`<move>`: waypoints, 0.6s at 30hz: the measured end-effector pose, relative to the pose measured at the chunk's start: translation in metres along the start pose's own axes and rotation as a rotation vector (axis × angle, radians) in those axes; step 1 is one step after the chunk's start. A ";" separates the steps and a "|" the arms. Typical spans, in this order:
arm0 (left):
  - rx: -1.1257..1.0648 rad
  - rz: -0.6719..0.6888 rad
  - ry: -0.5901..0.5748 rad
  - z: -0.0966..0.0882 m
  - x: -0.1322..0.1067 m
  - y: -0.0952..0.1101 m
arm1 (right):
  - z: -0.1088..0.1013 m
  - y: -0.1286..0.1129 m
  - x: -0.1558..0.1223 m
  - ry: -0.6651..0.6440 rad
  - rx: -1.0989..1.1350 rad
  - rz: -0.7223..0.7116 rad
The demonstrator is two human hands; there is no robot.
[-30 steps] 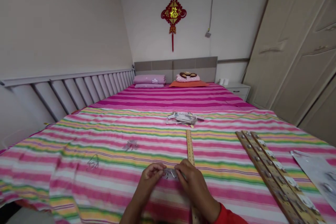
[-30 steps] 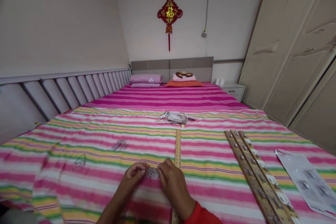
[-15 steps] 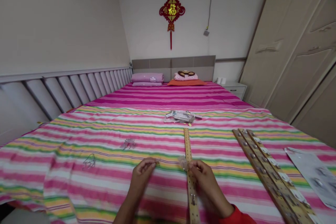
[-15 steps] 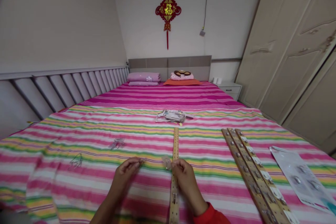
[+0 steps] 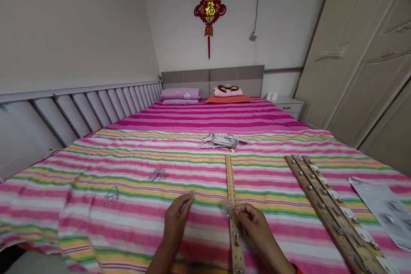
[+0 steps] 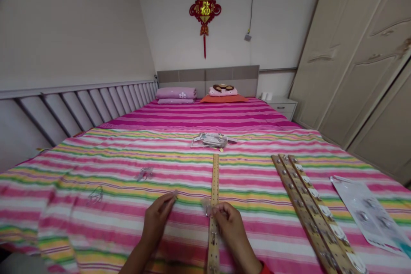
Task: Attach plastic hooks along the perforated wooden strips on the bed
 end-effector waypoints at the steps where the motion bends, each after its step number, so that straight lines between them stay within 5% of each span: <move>1: 0.006 -0.030 0.010 0.000 0.000 -0.003 | 0.000 0.000 -0.001 0.002 0.002 0.000; 4: 0.047 -0.018 0.016 -0.002 0.002 0.001 | 0.000 -0.001 -0.001 0.008 -0.002 -0.002; 10: 0.089 0.151 0.098 -0.005 0.003 0.042 | -0.001 -0.002 -0.002 -0.016 0.019 -0.024; 14: -0.019 0.076 -0.051 0.018 -0.011 0.064 | 0.001 0.001 -0.005 -0.017 0.043 0.007; 18: 0.034 0.275 -0.191 0.043 -0.031 0.094 | 0.003 0.001 -0.011 -0.004 0.080 0.041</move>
Point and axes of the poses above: each hand's wrist, its own x-axis towards the middle knuckle, its own z-axis out of the palm, y = z × x, the point moved 6 cm from there along x, towards the middle knuckle, and after that the axes turned 4 degrees about x, right-handed, at the moved point
